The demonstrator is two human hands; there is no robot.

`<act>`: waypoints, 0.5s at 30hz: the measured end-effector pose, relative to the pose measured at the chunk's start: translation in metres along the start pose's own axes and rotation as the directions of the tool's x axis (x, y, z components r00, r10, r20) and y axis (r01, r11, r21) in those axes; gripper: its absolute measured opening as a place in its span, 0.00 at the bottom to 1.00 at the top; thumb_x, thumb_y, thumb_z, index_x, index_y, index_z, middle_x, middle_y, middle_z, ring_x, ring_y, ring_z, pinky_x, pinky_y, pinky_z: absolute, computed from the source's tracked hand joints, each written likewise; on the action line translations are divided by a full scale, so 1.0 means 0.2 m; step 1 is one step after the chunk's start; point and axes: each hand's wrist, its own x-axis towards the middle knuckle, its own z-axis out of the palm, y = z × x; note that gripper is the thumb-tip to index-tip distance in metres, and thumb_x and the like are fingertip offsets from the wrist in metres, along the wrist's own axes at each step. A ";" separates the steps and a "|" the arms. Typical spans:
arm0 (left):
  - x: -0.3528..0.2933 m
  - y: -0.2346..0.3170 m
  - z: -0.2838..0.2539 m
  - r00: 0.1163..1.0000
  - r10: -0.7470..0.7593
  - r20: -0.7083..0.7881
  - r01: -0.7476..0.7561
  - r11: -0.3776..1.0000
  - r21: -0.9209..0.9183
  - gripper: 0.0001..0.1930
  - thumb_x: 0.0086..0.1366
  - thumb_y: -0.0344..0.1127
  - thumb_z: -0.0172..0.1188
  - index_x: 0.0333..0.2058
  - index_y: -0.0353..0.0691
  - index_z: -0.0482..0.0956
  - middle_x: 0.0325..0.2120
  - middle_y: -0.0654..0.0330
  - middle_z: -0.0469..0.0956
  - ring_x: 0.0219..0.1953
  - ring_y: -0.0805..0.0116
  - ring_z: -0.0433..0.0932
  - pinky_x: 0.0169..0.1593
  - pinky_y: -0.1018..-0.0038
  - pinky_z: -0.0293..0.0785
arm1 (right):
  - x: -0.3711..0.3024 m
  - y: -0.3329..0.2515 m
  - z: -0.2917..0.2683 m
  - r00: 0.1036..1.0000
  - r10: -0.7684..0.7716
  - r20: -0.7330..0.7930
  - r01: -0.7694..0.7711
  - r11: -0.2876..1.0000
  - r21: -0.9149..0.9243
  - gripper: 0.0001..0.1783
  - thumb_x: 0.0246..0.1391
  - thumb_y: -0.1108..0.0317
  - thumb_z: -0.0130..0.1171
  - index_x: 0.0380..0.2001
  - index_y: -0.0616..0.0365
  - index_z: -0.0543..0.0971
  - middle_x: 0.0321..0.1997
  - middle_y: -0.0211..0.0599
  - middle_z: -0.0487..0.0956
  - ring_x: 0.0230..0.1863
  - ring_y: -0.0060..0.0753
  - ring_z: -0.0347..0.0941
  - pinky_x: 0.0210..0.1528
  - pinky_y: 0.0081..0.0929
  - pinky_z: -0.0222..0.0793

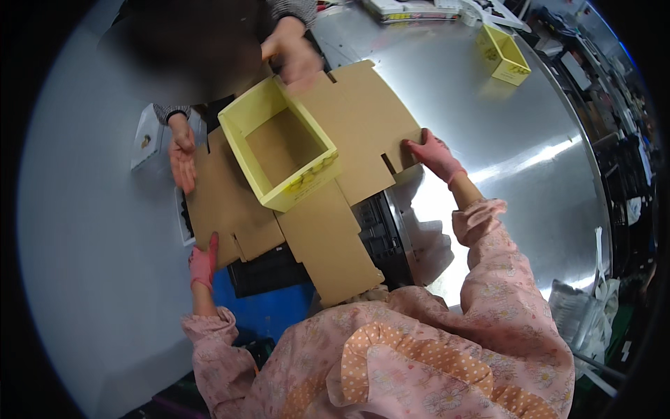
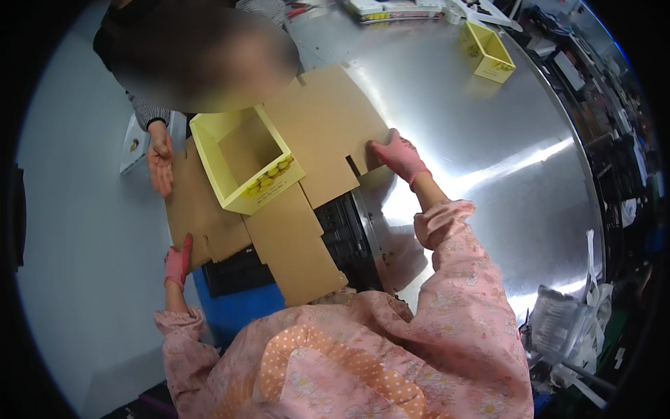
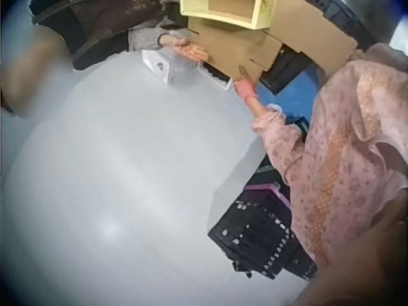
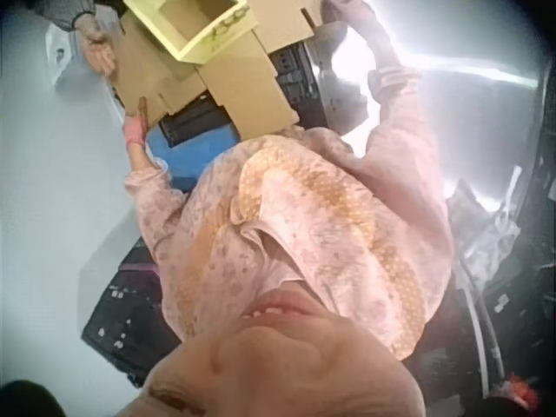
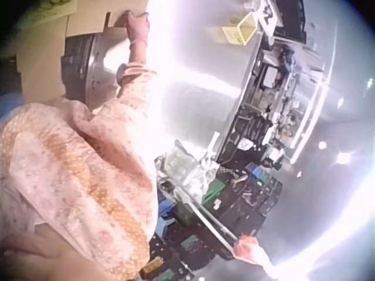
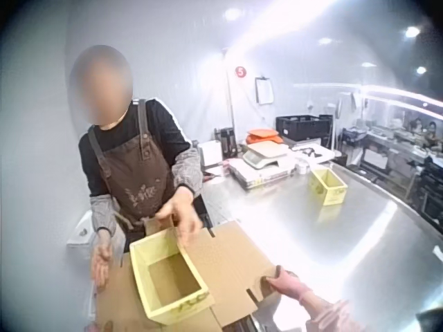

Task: The person folds flat cardboard pieces into small rectangular boxes with the help of a coworker. They repeatedly fold the sides and secure the corners to form the box shape.

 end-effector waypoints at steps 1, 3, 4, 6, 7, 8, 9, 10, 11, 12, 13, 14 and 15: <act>-0.01 0.03 -0.03 1.000 0.006 0.014 -0.006 1.000 -0.001 0.48 0.53 0.72 0.57 0.54 0.28 0.71 0.50 0.38 0.75 0.57 0.45 0.71 0.61 0.63 0.64 | -0.01 0.00 -0.03 1.000 -0.009 0.012 0.009 0.999 0.042 0.39 0.51 0.41 0.54 0.53 0.66 0.67 0.48 0.55 0.78 0.53 0.50 0.74 0.57 0.37 0.66; 0.01 0.00 -0.07 1.000 0.005 -0.028 -0.005 1.000 -0.013 0.43 0.52 0.67 0.62 0.49 0.28 0.73 0.45 0.41 0.78 0.49 0.47 0.77 0.52 0.62 0.73 | -0.06 -0.07 -0.06 0.999 0.032 -0.003 -0.032 0.999 -0.022 0.37 0.51 0.43 0.56 0.53 0.63 0.68 0.48 0.53 0.78 0.52 0.50 0.75 0.56 0.37 0.67; -0.02 0.04 -0.11 1.000 -0.027 -0.004 0.027 0.999 -0.036 0.42 0.51 0.67 0.63 0.48 0.28 0.73 0.45 0.42 0.78 0.49 0.46 0.77 0.52 0.61 0.73 | -0.06 -0.08 -0.06 0.999 0.039 -0.029 -0.041 0.997 -0.061 0.36 0.51 0.44 0.57 0.53 0.63 0.68 0.48 0.53 0.78 0.52 0.50 0.75 0.57 0.37 0.66; -0.06 0.07 -0.18 0.999 -0.017 -0.037 0.015 0.998 -0.056 0.39 0.51 0.64 0.66 0.44 0.28 0.73 0.42 0.43 0.79 0.46 0.46 0.78 0.50 0.60 0.73 | -0.09 -0.12 -0.08 0.996 0.028 -0.085 -0.039 0.992 -0.122 0.36 0.50 0.45 0.59 0.53 0.63 0.69 0.50 0.52 0.77 0.53 0.50 0.74 0.57 0.37 0.66; -0.06 0.06 -0.20 0.995 0.025 -0.094 -0.030 0.998 -0.051 0.37 0.50 0.61 0.67 0.42 0.28 0.73 0.41 0.44 0.80 0.43 0.46 0.79 0.49 0.59 0.74 | -0.12 -0.15 -0.10 0.993 0.010 -0.116 -0.027 0.989 -0.145 0.36 0.49 0.46 0.61 0.52 0.63 0.69 0.51 0.52 0.76 0.54 0.49 0.73 0.58 0.37 0.66; -0.07 0.06 -0.22 0.986 0.073 -0.150 -0.081 0.996 -0.043 0.36 0.50 0.59 0.69 0.40 0.28 0.72 0.39 0.44 0.80 0.41 0.46 0.80 0.47 0.59 0.74 | -0.13 -0.17 -0.11 0.985 0.006 -0.174 -0.038 0.982 -0.183 0.36 0.48 0.48 0.64 0.52 0.63 0.71 0.53 0.51 0.74 0.55 0.48 0.72 0.58 0.37 0.66; -0.11 0.11 -0.25 0.990 0.061 -0.129 -0.069 0.996 -0.064 0.34 0.50 0.57 0.69 0.40 0.29 0.72 0.39 0.44 0.80 0.41 0.46 0.79 0.47 0.59 0.74 | -0.15 -0.22 -0.13 0.986 0.031 -0.161 -0.067 0.974 -0.218 0.36 0.47 0.47 0.65 0.52 0.63 0.71 0.55 0.48 0.71 0.57 0.46 0.70 0.58 0.38 0.66; -0.16 0.16 -0.28 0.993 0.048 -0.108 -0.058 0.995 -0.085 0.33 0.50 0.55 0.70 0.40 0.29 0.71 0.38 0.44 0.80 0.40 0.45 0.79 0.46 0.58 0.74 | -0.15 -0.24 -0.11 0.984 0.004 -0.177 -0.052 0.963 -0.263 0.34 0.47 0.49 0.65 0.51 0.63 0.71 0.53 0.47 0.73 0.55 0.46 0.72 0.56 0.38 0.67; -0.20 0.21 -0.30 0.995 0.043 -0.091 -0.053 0.992 -0.111 0.31 0.50 0.53 0.70 0.40 0.30 0.71 0.37 0.44 0.80 0.40 0.45 0.79 0.46 0.58 0.74 | -0.15 -0.27 -0.11 0.979 -0.026 -0.201 -0.038 0.951 -0.307 0.32 0.48 0.51 0.66 0.50 0.63 0.71 0.50 0.47 0.75 0.53 0.47 0.73 0.55 0.38 0.68; -0.21 0.21 -0.28 0.988 0.090 -0.126 -0.098 0.994 -0.057 0.29 0.52 0.50 0.69 0.41 0.31 0.71 0.37 0.43 0.79 0.40 0.44 0.79 0.46 0.57 0.74 | -0.15 -0.29 -0.10 0.980 -0.055 -0.190 0.000 0.960 -0.281 0.30 0.47 0.53 0.66 0.49 0.62 0.71 0.48 0.47 0.76 0.52 0.48 0.74 0.53 0.38 0.69; -0.21 0.20 -0.25 0.977 0.139 -0.159 -0.141 0.990 0.000 0.27 0.53 0.48 0.68 0.41 0.32 0.71 0.37 0.43 0.79 0.40 0.44 0.78 0.45 0.57 0.74 | -0.16 -0.31 -0.09 0.980 -0.084 -0.180 0.036 0.967 -0.254 0.28 0.47 0.55 0.66 0.48 0.61 0.71 0.45 0.46 0.77 0.50 0.48 0.75 0.52 0.38 0.70; -0.18 0.23 -0.19 0.962 0.204 -0.180 -0.199 0.979 0.049 0.25 0.55 0.46 0.67 0.42 0.33 0.71 0.37 0.43 0.79 0.40 0.43 0.78 0.45 0.56 0.74 | -0.16 -0.33 -0.09 0.977 -0.104 -0.187 0.059 0.971 -0.233 0.27 0.47 0.57 0.66 0.47 0.59 0.71 0.43 0.46 0.78 0.48 0.49 0.76 0.50 0.38 0.71; -0.22 0.27 -0.16 0.911 0.342 -0.228 -0.333 0.940 0.079 0.21 0.57 0.43 0.65 0.42 0.34 0.71 0.38 0.43 0.78 0.42 0.43 0.77 0.45 0.56 0.74 | -0.17 -0.32 -0.04 0.941 -0.212 -0.262 0.144 0.956 -0.257 0.23 0.46 0.62 0.66 0.44 0.56 0.71 0.37 0.45 0.79 0.43 0.50 0.77 0.46 0.40 0.73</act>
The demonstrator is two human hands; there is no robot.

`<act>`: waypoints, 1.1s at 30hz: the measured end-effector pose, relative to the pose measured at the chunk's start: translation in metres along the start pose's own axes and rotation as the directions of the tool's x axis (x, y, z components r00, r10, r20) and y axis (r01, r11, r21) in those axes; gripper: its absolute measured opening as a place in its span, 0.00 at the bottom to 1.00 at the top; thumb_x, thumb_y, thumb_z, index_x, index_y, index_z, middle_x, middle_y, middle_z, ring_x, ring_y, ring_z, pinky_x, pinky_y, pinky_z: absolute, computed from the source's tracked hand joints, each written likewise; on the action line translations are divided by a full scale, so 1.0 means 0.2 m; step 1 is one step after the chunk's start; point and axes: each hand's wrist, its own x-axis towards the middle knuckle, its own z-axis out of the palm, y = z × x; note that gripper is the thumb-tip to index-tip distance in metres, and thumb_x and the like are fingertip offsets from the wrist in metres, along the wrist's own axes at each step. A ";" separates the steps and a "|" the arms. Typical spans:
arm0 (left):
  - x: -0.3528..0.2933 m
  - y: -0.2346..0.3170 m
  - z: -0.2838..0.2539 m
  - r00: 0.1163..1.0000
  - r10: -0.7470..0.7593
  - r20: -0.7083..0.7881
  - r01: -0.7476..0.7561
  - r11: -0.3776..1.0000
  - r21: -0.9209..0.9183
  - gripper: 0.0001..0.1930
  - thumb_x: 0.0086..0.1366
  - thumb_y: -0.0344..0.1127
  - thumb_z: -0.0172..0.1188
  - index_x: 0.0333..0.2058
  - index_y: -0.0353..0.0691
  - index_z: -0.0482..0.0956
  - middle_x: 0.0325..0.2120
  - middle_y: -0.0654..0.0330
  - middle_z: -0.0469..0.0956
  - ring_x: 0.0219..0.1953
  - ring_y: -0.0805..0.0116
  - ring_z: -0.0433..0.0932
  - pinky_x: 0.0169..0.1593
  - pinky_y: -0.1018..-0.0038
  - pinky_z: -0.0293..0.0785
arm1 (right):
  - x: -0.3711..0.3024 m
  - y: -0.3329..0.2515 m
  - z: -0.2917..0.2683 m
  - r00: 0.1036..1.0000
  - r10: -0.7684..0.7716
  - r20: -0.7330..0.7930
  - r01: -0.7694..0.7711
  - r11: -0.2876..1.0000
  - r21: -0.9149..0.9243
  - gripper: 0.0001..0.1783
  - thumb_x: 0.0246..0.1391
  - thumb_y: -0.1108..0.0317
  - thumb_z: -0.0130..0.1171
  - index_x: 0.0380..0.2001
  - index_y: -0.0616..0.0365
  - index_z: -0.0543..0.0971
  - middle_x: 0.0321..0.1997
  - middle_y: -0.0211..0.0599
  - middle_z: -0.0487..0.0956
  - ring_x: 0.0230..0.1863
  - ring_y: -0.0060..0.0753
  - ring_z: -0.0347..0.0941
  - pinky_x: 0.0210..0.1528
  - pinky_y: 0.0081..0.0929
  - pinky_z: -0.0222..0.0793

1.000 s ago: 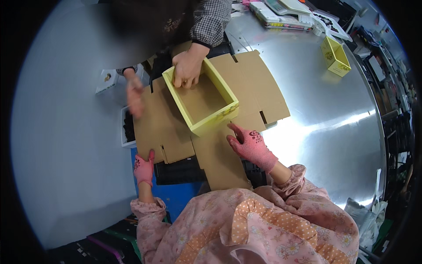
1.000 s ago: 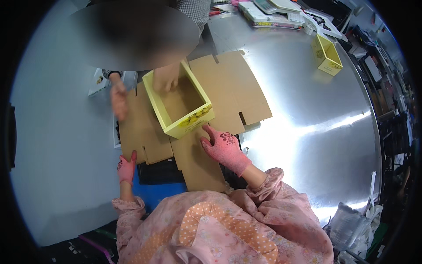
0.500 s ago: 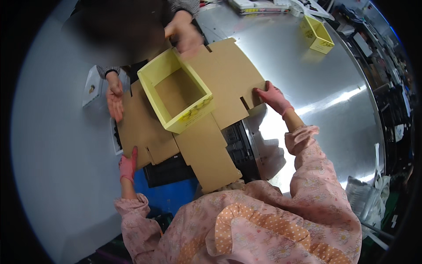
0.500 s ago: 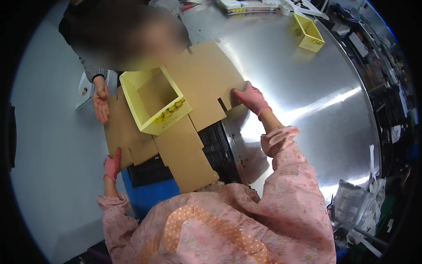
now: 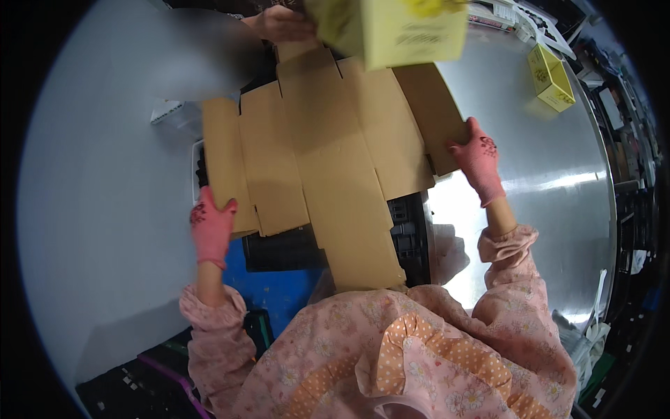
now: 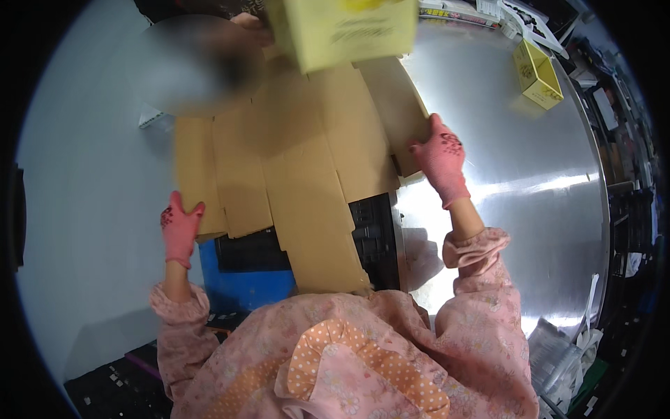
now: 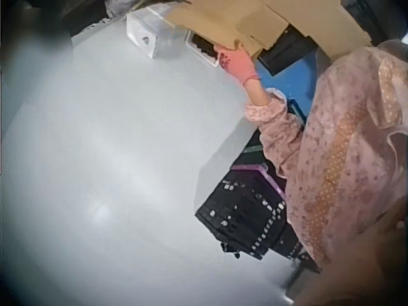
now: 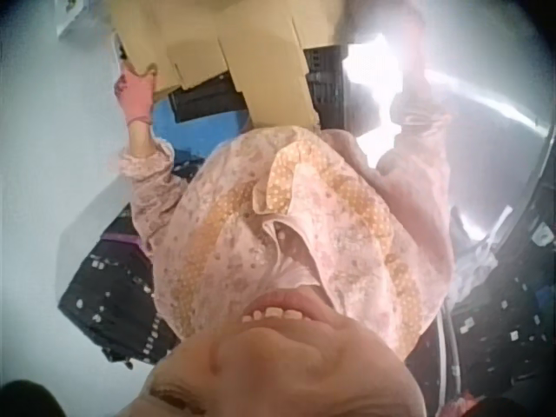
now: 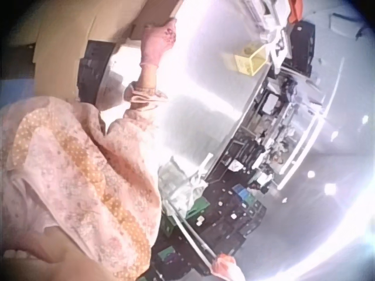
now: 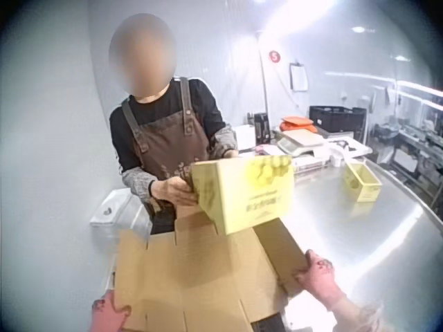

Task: The person folds flat cardboard pieces into small rectangular boxes with the help of a coworker. They repeatedly fold the sides and secure the corners to form the box shape.

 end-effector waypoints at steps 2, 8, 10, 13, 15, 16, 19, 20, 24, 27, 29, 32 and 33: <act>-0.11 0.22 0.06 0.979 0.198 -0.047 -0.199 0.980 -0.016 0.15 0.59 0.37 0.61 0.40 0.36 0.70 0.39 0.44 0.76 0.44 0.43 0.76 0.45 0.56 0.73 | -0.06 -0.12 0.08 0.986 -0.156 -0.055 0.157 0.987 0.018 0.22 0.44 0.66 0.63 0.44 0.55 0.71 0.40 0.45 0.78 0.42 0.51 0.76 0.43 0.41 0.73; -0.09 0.26 0.40 0.953 0.294 0.067 -0.294 0.956 -0.012 0.17 0.58 0.41 0.61 0.44 0.42 0.73 0.45 0.54 0.74 0.45 0.47 0.73 0.50 0.57 0.70 | -0.27 -0.29 0.39 0.868 -0.489 0.086 0.494 0.868 -0.054 0.22 0.52 0.52 0.60 0.40 0.58 0.72 0.49 0.45 0.69 0.57 0.47 0.65 0.56 0.47 0.61; -0.13 0.26 0.41 0.949 0.274 -0.158 -0.252 0.957 0.146 0.21 0.58 0.46 0.61 0.48 0.45 0.74 0.49 0.57 0.73 0.50 0.50 0.71 0.54 0.56 0.66 | -0.23 -0.16 0.43 0.914 -0.404 -0.011 0.400 0.900 0.175 0.23 0.53 0.54 0.61 0.44 0.61 0.72 0.51 0.49 0.70 0.55 0.52 0.66 0.55 0.45 0.64; -0.15 0.17 0.47 0.988 -0.054 -0.148 0.067 0.994 0.081 0.34 0.51 0.59 0.67 0.52 0.45 0.73 0.55 0.56 0.69 0.57 0.53 0.65 0.59 0.55 0.61 | -0.22 -0.13 0.32 0.996 -0.081 -0.035 0.088 0.929 0.360 0.33 0.52 0.54 0.65 0.54 0.64 0.67 0.54 0.55 0.70 0.50 0.59 0.69 0.53 0.43 0.68; -0.12 0.13 0.48 0.984 -0.131 -0.118 0.127 0.991 -0.042 0.39 0.47 0.61 0.70 0.52 0.41 0.72 0.54 0.54 0.69 0.56 0.52 0.66 0.58 0.55 0.62 | -0.22 -0.13 0.27 0.988 0.073 0.133 -0.114 0.936 0.333 0.45 0.48 0.51 0.69 0.61 0.64 0.61 0.58 0.56 0.69 0.56 0.54 0.69 0.57 0.40 0.67; -0.11 0.12 0.47 0.982 -0.149 -0.113 0.134 0.983 -0.127 0.41 0.46 0.61 0.71 0.51 0.39 0.71 0.53 0.51 0.70 0.55 0.52 0.67 0.56 0.55 0.64 | -0.21 -0.14 0.26 0.962 0.140 0.235 -0.228 0.887 0.402 0.48 0.47 0.50 0.70 0.63 0.66 0.59 0.60 0.57 0.68 0.59 0.51 0.68 0.58 0.38 0.67; -0.03 0.04 0.46 0.975 -0.217 0.036 0.217 0.921 -0.324 0.40 0.44 0.56 0.75 0.48 0.34 0.70 0.48 0.50 0.72 0.49 0.54 0.72 0.51 0.59 0.69 | -0.16 -0.14 0.23 0.916 0.150 0.372 -0.356 0.731 0.583 0.52 0.47 0.49 0.70 0.64 0.69 0.56 0.61 0.56 0.67 0.60 0.44 0.68 0.59 0.33 0.66; 0.00 0.02 0.45 0.965 -0.241 0.104 0.263 0.890 -0.373 0.39 0.44 0.54 0.76 0.46 0.33 0.69 0.47 0.50 0.73 0.47 0.55 0.74 0.49 0.61 0.71 | -0.12 -0.15 0.20 0.903 0.173 0.394 -0.368 0.785 0.499 0.50 0.46 0.48 0.71 0.61 0.71 0.60 0.56 0.55 0.73 0.54 0.39 0.73 0.56 0.31 0.68; 0.09 0.09 0.27 0.914 0.062 0.402 0.401 0.032 -0.916 0.32 0.49 0.39 0.76 0.48 0.34 0.69 0.42 0.58 0.76 0.42 0.66 0.76 0.49 0.72 0.73 | 0.04 -0.17 0.11 0.874 0.046 0.483 -0.300 0.834 0.464 0.37 0.46 0.52 0.71 0.53 0.65 0.70 0.44 0.46 0.80 0.42 0.32 0.78 0.46 0.28 0.73; 0.09 0.35 0.12 0.976 0.169 -0.136 -0.208 0.910 -0.358 0.39 0.50 0.30 0.69 0.60 0.39 0.60 0.55 0.55 0.68 0.50 0.61 0.75 0.50 0.71 0.75 | 0.05 -0.25 0.09 0.922 -0.022 0.387 -0.144 0.908 0.394 0.31 0.48 0.58 0.68 0.52 0.59 0.69 0.42 0.47 0.79 0.38 0.38 0.79 0.42 0.35 0.74; 0.03 0.58 0.09 0.923 0.318 -0.215 -0.330 0.944 -0.018 0.40 0.51 0.30 0.65 0.64 0.47 0.58 0.61 0.56 0.63 0.49 0.58 0.76 0.49 0.68 0.75 | -0.02 -0.34 0.17 0.975 -0.166 0.147 0.140 0.975 0.171 0.29 0.49 0.66 0.63 0.54 0.57 0.67 0.41 0.52 0.77 0.37 0.52 0.77 0.40 0.42 0.73; -0.04 0.67 0.18 0.921 0.387 -0.049 -0.390 0.919 -0.061 0.19 0.58 0.37 0.57 0.49 0.48 0.74 0.53 0.59 0.73 0.37 0.54 0.79 0.41 0.62 0.75 | -0.18 -0.60 0.22 0.945 -0.321 -0.063 0.327 0.924 0.195 0.26 0.48 0.70 0.59 0.53 0.52 0.67 0.51 0.51 0.71 0.37 0.55 0.76 0.38 0.44 0.73; -0.02 0.70 0.15 0.890 0.455 0.038 -0.450 0.888 -0.098 0.15 0.56 0.36 0.61 0.44 0.45 0.76 0.47 0.58 0.75 0.37 0.55 0.79 0.40 0.63 0.75 | -0.20 -0.62 0.24 0.928 -0.367 -0.069 0.372 0.893 0.252 0.25 0.49 0.70 0.59 0.52 0.51 0.68 0.53 0.50 0.69 0.37 0.55 0.76 0.38 0.44 0.73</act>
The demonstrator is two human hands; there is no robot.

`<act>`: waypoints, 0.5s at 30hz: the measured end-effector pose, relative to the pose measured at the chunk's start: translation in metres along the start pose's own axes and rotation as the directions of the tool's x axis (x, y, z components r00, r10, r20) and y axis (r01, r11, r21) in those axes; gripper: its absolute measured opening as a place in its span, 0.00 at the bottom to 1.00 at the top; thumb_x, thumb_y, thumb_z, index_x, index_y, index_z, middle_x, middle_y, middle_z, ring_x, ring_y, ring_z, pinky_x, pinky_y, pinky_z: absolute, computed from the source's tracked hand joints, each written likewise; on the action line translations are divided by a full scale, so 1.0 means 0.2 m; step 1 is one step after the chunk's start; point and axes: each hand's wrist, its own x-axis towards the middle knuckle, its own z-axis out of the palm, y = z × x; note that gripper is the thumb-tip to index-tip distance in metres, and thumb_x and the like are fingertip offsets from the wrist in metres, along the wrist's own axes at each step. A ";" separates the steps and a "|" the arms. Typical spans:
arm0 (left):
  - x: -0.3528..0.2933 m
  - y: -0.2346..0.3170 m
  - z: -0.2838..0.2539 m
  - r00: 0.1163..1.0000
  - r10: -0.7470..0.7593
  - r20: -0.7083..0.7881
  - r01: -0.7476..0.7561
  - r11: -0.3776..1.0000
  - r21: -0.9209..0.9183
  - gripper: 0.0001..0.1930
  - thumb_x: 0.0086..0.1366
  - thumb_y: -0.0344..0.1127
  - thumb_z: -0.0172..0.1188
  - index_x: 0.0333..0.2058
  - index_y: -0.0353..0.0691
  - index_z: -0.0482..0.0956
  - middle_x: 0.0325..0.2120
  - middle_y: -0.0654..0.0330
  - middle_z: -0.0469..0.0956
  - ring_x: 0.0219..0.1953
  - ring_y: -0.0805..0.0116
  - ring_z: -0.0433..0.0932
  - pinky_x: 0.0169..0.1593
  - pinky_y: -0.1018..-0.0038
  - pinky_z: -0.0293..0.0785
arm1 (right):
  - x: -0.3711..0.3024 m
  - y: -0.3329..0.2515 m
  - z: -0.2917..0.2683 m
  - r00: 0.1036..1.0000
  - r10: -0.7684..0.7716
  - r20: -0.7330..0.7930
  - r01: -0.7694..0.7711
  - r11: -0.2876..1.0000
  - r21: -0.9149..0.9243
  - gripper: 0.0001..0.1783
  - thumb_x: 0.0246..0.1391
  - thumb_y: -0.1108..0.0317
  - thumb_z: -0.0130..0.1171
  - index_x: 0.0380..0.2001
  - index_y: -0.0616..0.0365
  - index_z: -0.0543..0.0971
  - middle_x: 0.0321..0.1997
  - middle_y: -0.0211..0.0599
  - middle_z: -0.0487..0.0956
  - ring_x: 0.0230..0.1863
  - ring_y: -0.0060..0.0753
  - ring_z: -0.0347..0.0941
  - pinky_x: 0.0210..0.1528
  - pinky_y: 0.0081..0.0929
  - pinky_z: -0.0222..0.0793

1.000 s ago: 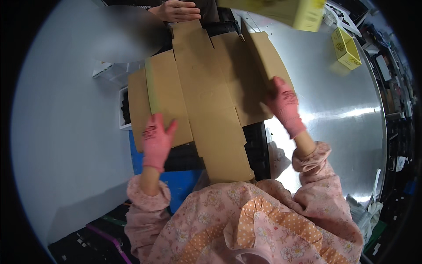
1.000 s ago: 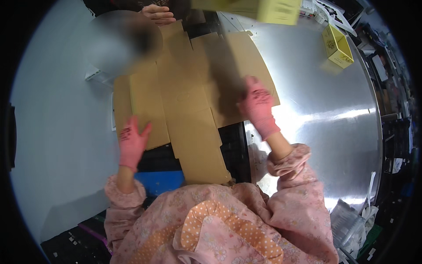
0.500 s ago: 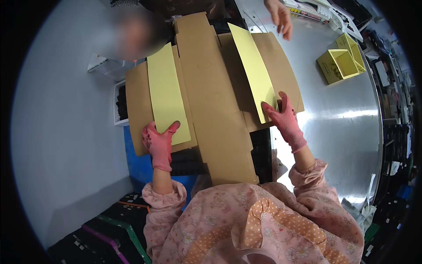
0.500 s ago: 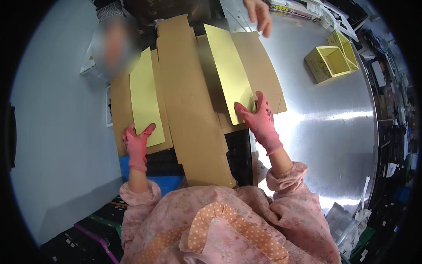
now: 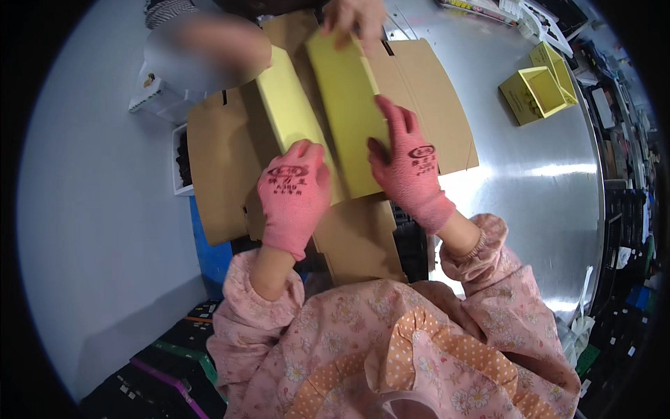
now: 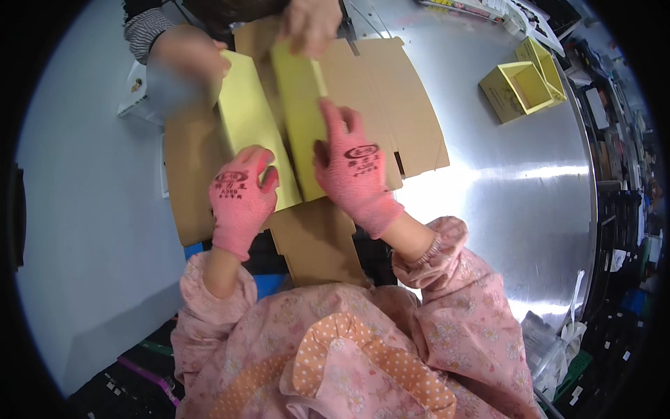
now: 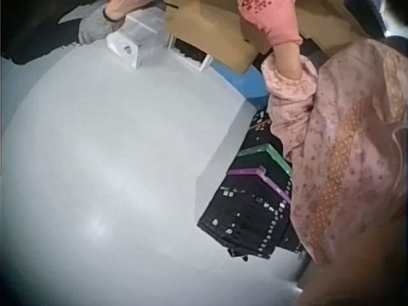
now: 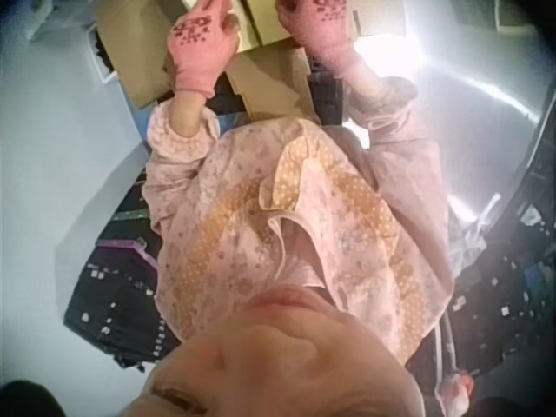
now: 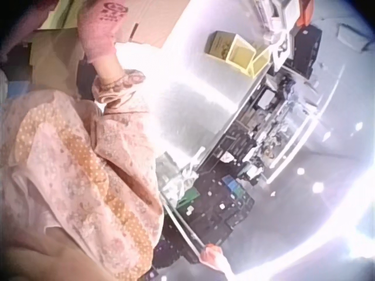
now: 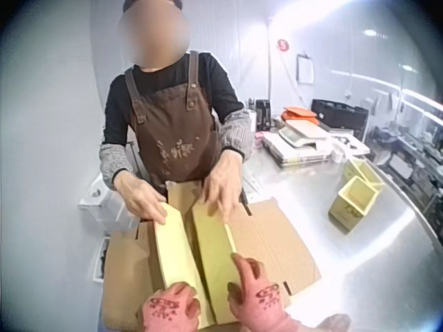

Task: The person folds flat cardboard pieces into small rectangular boxes with the help of a coworker. They repeatedly fold the sides and secure the corners to form the box shape.

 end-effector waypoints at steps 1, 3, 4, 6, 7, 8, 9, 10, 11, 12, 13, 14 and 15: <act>0.03 0.03 -0.03 0.993 0.069 0.091 -0.066 0.997 -0.041 0.12 0.54 0.36 0.64 0.38 0.43 0.78 0.40 0.57 0.77 0.36 0.57 0.78 0.39 0.65 0.74 | -0.01 0.00 0.02 0.999 -0.048 0.003 0.048 0.997 0.062 0.23 0.50 0.70 0.59 0.51 0.49 0.69 0.55 0.48 0.67 0.37 0.55 0.76 0.37 0.43 0.74; 0.05 -0.05 -0.12 0.917 0.328 0.230 -0.247 0.915 -0.318 0.17 0.51 0.39 0.69 0.38 0.41 0.78 0.44 0.54 0.75 0.44 0.53 0.76 0.46 0.65 0.73 | -0.02 0.02 0.01 0.981 -0.165 0.098 0.137 0.960 0.243 0.17 0.53 0.75 0.54 0.48 0.52 0.73 0.59 0.49 0.65 0.41 0.51 0.76 0.40 0.37 0.73; 0.07 -0.11 -0.17 0.852 0.425 0.305 -0.297 0.873 -0.386 0.20 0.49 0.38 0.71 0.41 0.42 0.78 0.50 0.53 0.71 0.50 0.51 0.72 0.51 0.64 0.71 | 0.00 0.07 -0.05 0.960 -0.234 0.157 0.176 0.933 0.313 0.16 0.54 0.77 0.52 0.47 0.54 0.73 0.61 0.49 0.64 0.43 0.49 0.76 0.41 0.35 0.73; 0.05 -0.22 -0.28 0.752 0.507 0.421 -0.300 0.832 -0.467 0.26 0.46 0.37 0.73 0.46 0.43 0.78 0.58 0.51 0.64 0.58 0.48 0.66 0.58 0.63 0.66 | 0.04 0.11 -0.21 0.873 -0.300 0.385 0.053 0.843 0.536 0.19 0.54 0.85 0.45 0.47 0.58 0.74 0.67 0.49 0.58 0.49 0.40 0.75 0.47 0.29 0.71; 0.05 -0.25 -0.32 0.718 0.517 0.466 -0.278 0.827 -0.489 0.29 0.44 0.37 0.74 0.48 0.44 0.78 0.60 0.50 0.61 0.60 0.48 0.63 0.61 0.62 0.64 | 0.06 0.17 -0.27 0.790 -0.330 0.517 -0.054 0.802 0.594 0.22 0.53 0.88 0.44 0.49 0.60 0.75 0.71 0.43 0.56 0.55 0.37 0.70 0.48 0.27 0.70; 0.06 -0.28 -0.33 0.681 0.526 0.508 -0.253 0.821 -0.511 0.32 0.42 0.36 0.75 0.50 0.45 0.77 0.63 0.50 0.58 0.62 0.47 0.61 0.63 0.62 0.62 | 0.07 0.21 -0.30 0.742 -0.401 0.538 0.002 0.803 0.596 0.24 0.51 0.87 0.48 0.51 0.58 0.74 0.71 0.41 0.56 0.53 0.38 0.70 0.48 0.28 0.70; 0.06 -0.29 -0.32 0.676 0.528 0.514 -0.288 0.831 -0.476 0.32 0.42 0.37 0.75 0.50 0.44 0.77 0.63 0.50 0.59 0.62 0.46 0.60 0.63 0.62 0.62 | 0.08 0.24 -0.31 0.687 -0.468 0.556 0.059 0.798 0.599 0.26 0.48 0.85 0.52 0.52 0.56 0.74 0.71 0.39 0.56 0.51 0.39 0.71 0.48 0.30 0.70; 0.06 -0.31 -0.29 0.671 0.529 0.519 -0.321 0.839 -0.439 0.33 0.42 0.38 0.75 0.51 0.43 0.76 0.62 0.49 0.59 0.62 0.46 0.60 0.63 0.63 0.63 | 0.10 0.24 -0.32 0.657 -0.512 0.554 0.265 0.844 0.466 0.26 0.46 0.81 0.56 0.51 0.54 0.74 0.70 0.38 0.58 0.49 0.39 0.71 0.47 0.32 0.70; 0.05 -0.31 -0.28 0.665 0.529 0.527 -0.353 0.844 -0.403 0.34 0.43 0.39 0.75 0.52 0.43 0.76 0.62 0.49 0.60 0.62 0.46 0.60 0.63 0.63 0.63 | 0.12 0.23 -0.33 0.620 -0.547 0.562 0.457 0.834 0.309 0.26 0.45 0.76 0.59 0.51 0.52 0.74 0.68 0.37 0.60 0.48 0.39 0.71 0.47 0.33 0.70; 0.04 -0.29 -0.27 0.724 0.505 0.470 -0.401 0.862 -0.309 0.30 0.42 0.41 0.75 0.46 0.42 0.78 0.55 0.51 0.69 0.54 0.49 0.69 0.56 0.63 0.69 | 0.13 0.22 -0.33 0.578 -0.575 0.579 0.625 0.768 0.139 0.26 0.43 0.72 0.63 0.50 0.50 0.74 0.66 0.36 0.62 0.46 0.39 0.71 0.46 0.35 0.70; 0.03 -0.28 -0.27 0.758 0.491 0.429 -0.423 0.871 -0.249 0.27 0.42 0.41 0.75 0.42 0.41 0.78 0.49 0.53 0.71 0.49 0.51 0.72 0.51 0.63 0.71 | 0.16 0.23 -0.32 0.540 -0.635 0.552 0.691 0.709 0.140 0.26 0.41 0.67 0.64 0.48 0.49 0.74 0.63 0.36 0.64 0.45 0.40 0.70 0.45 0.36 0.70; 0.03 -0.28 -0.26 0.789 0.478 0.386 -0.440 0.878 -0.187 0.24 0.41 0.42 0.75 0.38 0.41 0.79 0.43 0.54 0.74 0.44 0.53 0.74 0.47 0.63 0.73 | 0.21 0.26 -0.28 0.498 -0.692 0.523 0.751 0.645 0.139 0.27 0.39 0.62 0.66 0.46 0.48 0.74 0.60 0.35 0.66 0.44 0.41 0.70 0.44 0.38 0.69; 0.03 -0.26 -0.24 0.812 0.472 0.343 -0.459 0.880 -0.125 0.22 0.41 0.42 0.75 0.34 0.41 0.79 0.38 0.56 0.76 0.39 0.55 0.77 0.42 0.63 0.74 | 0.24 0.29 -0.26 0.457 -0.741 0.492 0.803 0.582 0.131 0.28 0.36 0.56 0.68 0.45 0.47 0.74 0.56 0.35 0.68 0.43 0.42 0.70 0.43 0.39 0.69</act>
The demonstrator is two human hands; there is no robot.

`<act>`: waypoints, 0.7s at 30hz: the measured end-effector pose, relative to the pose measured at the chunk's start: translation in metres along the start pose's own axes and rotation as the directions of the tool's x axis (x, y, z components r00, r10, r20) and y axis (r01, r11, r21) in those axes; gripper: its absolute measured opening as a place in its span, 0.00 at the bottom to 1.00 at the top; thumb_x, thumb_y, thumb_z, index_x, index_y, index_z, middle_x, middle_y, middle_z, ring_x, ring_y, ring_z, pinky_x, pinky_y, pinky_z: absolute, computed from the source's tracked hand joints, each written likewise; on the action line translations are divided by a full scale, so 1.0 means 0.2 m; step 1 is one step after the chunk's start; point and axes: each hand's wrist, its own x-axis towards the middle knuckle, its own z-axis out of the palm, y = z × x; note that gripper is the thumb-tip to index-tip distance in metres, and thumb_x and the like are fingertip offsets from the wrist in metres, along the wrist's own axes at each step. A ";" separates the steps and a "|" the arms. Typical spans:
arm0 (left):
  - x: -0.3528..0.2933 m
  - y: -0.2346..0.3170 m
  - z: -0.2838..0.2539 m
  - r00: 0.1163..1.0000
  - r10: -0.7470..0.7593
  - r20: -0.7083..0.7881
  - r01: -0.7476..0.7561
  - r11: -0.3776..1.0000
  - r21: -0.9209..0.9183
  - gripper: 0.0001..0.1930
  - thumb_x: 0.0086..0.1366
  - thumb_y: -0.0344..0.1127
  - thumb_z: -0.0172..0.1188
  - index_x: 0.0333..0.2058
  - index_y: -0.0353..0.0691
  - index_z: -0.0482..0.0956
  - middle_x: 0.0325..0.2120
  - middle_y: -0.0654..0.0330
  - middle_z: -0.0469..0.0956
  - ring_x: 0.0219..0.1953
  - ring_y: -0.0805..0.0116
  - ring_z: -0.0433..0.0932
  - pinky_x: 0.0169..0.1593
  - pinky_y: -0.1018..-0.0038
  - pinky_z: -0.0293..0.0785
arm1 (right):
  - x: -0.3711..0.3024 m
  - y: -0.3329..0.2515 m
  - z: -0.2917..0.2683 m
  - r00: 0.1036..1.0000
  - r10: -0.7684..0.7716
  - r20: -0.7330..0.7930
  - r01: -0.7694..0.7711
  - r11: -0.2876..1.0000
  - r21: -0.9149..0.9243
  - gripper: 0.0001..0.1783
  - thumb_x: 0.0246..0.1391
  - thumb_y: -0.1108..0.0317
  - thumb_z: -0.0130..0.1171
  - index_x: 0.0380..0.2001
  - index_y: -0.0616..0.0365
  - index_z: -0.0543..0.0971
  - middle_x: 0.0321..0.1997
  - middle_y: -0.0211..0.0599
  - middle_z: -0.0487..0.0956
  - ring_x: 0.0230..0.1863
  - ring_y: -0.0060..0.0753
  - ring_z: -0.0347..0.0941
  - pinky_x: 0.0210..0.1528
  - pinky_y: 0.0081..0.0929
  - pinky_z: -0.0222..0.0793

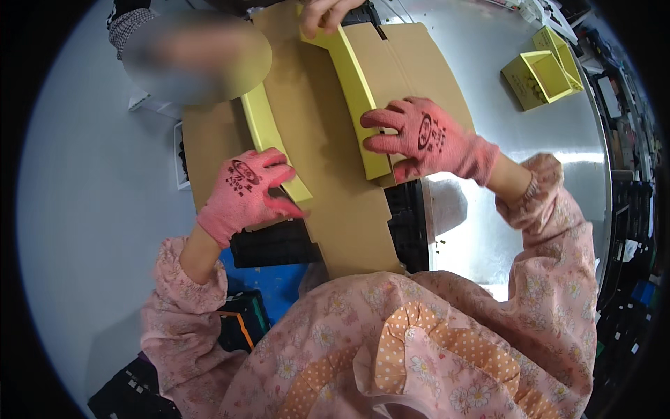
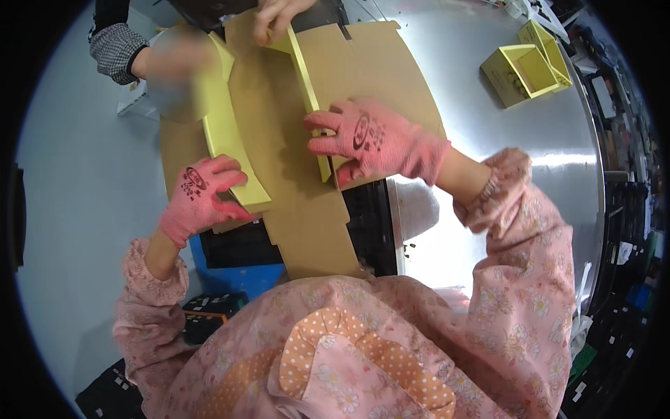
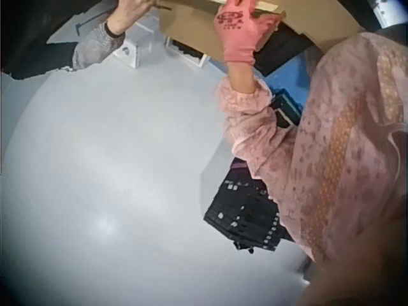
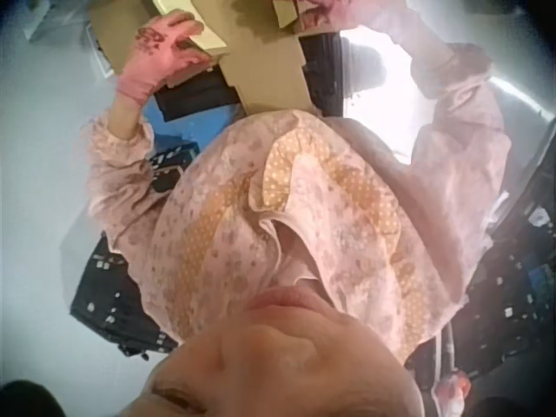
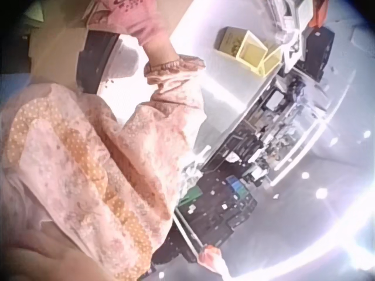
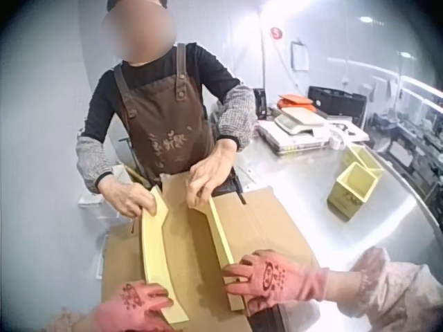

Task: The person folds flat cardboard pieces into small rectangular boxes with the help of a coworker. They repeatedly fold the sides and secure the corners to form the box shape.

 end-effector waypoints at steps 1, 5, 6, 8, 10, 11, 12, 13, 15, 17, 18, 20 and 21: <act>0.01 0.02 0.03 0.985 -0.003 -0.172 0.006 1.000 0.018 0.18 0.44 0.46 0.74 0.24 0.41 0.77 0.25 0.61 0.74 0.26 0.59 0.75 0.29 0.65 0.71 | 0.00 0.03 0.02 0.993 -0.073 -0.094 0.069 0.997 -0.041 0.26 0.35 0.49 0.67 0.37 0.48 0.74 0.45 0.33 0.71 0.39 0.41 0.70 0.37 0.37 0.69; 0.09 0.06 0.18 0.840 -0.393 -0.374 0.409 0.912 -0.038 0.16 0.50 0.46 0.71 0.35 0.44 0.83 0.25 0.58 0.75 0.26 0.56 0.75 0.30 0.65 0.72 | 0.02 0.01 0.08 0.978 0.067 -0.196 -0.051 0.995 0.084 0.24 0.37 0.44 0.67 0.27 0.52 0.74 0.33 0.30 0.72 0.30 0.39 0.69 0.30 0.35 0.68; 0.12 0.10 0.20 0.841 -0.337 -0.422 0.380 0.925 0.018 0.16 0.52 0.46 0.69 0.36 0.45 0.82 0.25 0.60 0.75 0.25 0.57 0.75 0.29 0.65 0.72 | 0.06 -0.01 0.12 0.964 0.138 -0.226 -0.137 0.990 0.021 0.24 0.39 0.42 0.65 0.27 0.51 0.74 0.33 0.29 0.72 0.31 0.38 0.70 0.31 0.35 0.68; 0.17 0.14 0.25 0.839 -0.215 -0.500 0.316 0.940 0.127 0.16 0.56 0.48 0.66 0.38 0.46 0.80 0.23 0.62 0.75 0.24 0.59 0.76 0.28 0.66 0.73 | 0.14 -0.06 0.22 0.914 0.280 -0.293 -0.319 0.943 -0.094 0.25 0.44 0.38 0.62 0.27 0.49 0.75 0.33 0.27 0.72 0.33 0.35 0.72 0.33 0.34 0.69; 0.18 0.17 0.21 0.903 -0.209 -0.374 0.290 0.941 0.174 0.21 0.55 0.52 0.65 0.45 0.49 0.79 0.26 0.62 0.77 0.27 0.59 0.78 0.30 0.65 0.75 | 0.18 -0.11 0.23 0.899 0.331 -0.286 -0.384 0.911 -0.153 0.25 0.46 0.37 0.59 0.26 0.48 0.75 0.32 0.28 0.72 0.33 0.33 0.72 0.32 0.32 0.69; 0.17 0.19 0.18 0.923 -0.217 -0.316 0.286 0.939 0.192 0.22 0.55 0.54 0.64 0.44 0.49 0.79 0.27 0.62 0.77 0.28 0.59 0.78 0.31 0.65 0.75 | 0.20 -0.12 0.24 0.890 0.346 -0.295 -0.403 0.902 -0.156 0.25 0.46 0.36 0.59 0.26 0.48 0.75 0.32 0.28 0.72 0.33 0.33 0.72 0.32 0.32 0.69; 0.17 0.19 0.18 0.924 -0.249 -0.290 0.312 0.930 0.195 0.22 0.55 0.57 0.63 0.42 0.49 0.79 0.27 0.62 0.77 0.29 0.59 0.79 0.31 0.65 0.75 | 0.20 -0.13 0.24 0.881 0.362 -0.304 -0.422 0.893 -0.158 0.25 0.47 0.36 0.58 0.26 0.48 0.75 0.31 0.28 0.72 0.33 0.33 0.72 0.32 0.31 0.69; 0.18 0.21 0.18 0.922 -0.283 -0.264 0.339 0.920 0.197 0.23 0.54 0.59 0.63 0.41 0.49 0.79 0.28 0.62 0.78 0.29 0.60 0.79 0.31 0.65 0.75 | 0.20 -0.15 0.23 0.886 0.382 -0.262 -0.431 0.888 -0.162 0.23 0.52 0.39 0.56 0.32 0.48 0.76 0.30 0.28 0.72 0.32 0.34 0.72 0.33 0.31 0.69; 0.24 0.20 0.21 0.874 -0.389 -0.292 0.449 0.876 0.175 0.26 0.54 0.64 0.61 0.39 0.48 0.79 0.29 0.62 0.78 0.30 0.60 0.80 0.30 0.65 0.75 | 0.20 -0.15 0.23 0.870 0.351 -0.345 -0.382 0.924 -0.023 0.21 0.52 0.48 0.60 0.42 0.50 0.75 0.37 0.32 0.74 0.32 0.36 0.73 0.34 0.33 0.70; 0.24 0.23 0.22 0.845 -0.432 -0.314 0.495 0.855 0.154 0.28 0.55 0.67 0.57 0.34 0.46 0.79 0.28 0.62 0.78 0.30 0.60 0.80 0.30 0.65 0.75 | 0.16 -0.17 0.21 0.808 0.412 -0.421 -0.324 0.908 0.267 0.24 0.52 0.57 0.61 0.51 0.51 0.73 0.46 0.37 0.74 0.35 0.39 0.74 0.38 0.36 0.71; 0.24 0.23 0.23 0.825 -0.461 -0.326 0.524 0.841 0.135 0.29 0.55 0.69 0.56 0.32 0.46 0.79 0.27 0.62 0.79 0.30 0.61 0.81 0.29 0.65 0.75 | 0.10 -0.19 0.20 0.763 0.482 -0.430 -0.262 0.839 0.477 0.27 0.52 0.61 0.61 0.55 0.51 0.70 0.52 0.40 0.72 0.39 0.42 0.74 0.42 0.38 0.71; 0.21 0.26 0.24 0.825 -0.449 -0.345 0.525 0.834 0.171 0.30 0.56 0.70 0.54 0.29 0.45 0.79 0.26 0.62 0.79 0.29 0.59 0.81 0.28 0.65 0.75 | -0.08 -0.25 0.21 0.812 0.421 -0.403 -0.229 0.866 0.444 0.31 0.49 0.70 0.60 0.59 0.49 0.68 0.62 0.46 0.66 0.50 0.47 0.71 0.52 0.42 0.69; 0.20 0.27 0.25 0.825 -0.443 -0.352 0.526 0.829 0.188 0.30 0.56 0.70 0.54 0.28 0.45 0.79 0.26 0.62 0.79 0.28 0.59 0.81 0.28 0.65 0.75 | -0.20 -0.27 0.27 0.889 0.303 -0.342 -0.246 0.948 0.200 0.33 0.47 0.74 0.60 0.60 0.48 0.69 0.66 0.49 0.62 0.56 0.49 0.68 0.57 0.45 0.66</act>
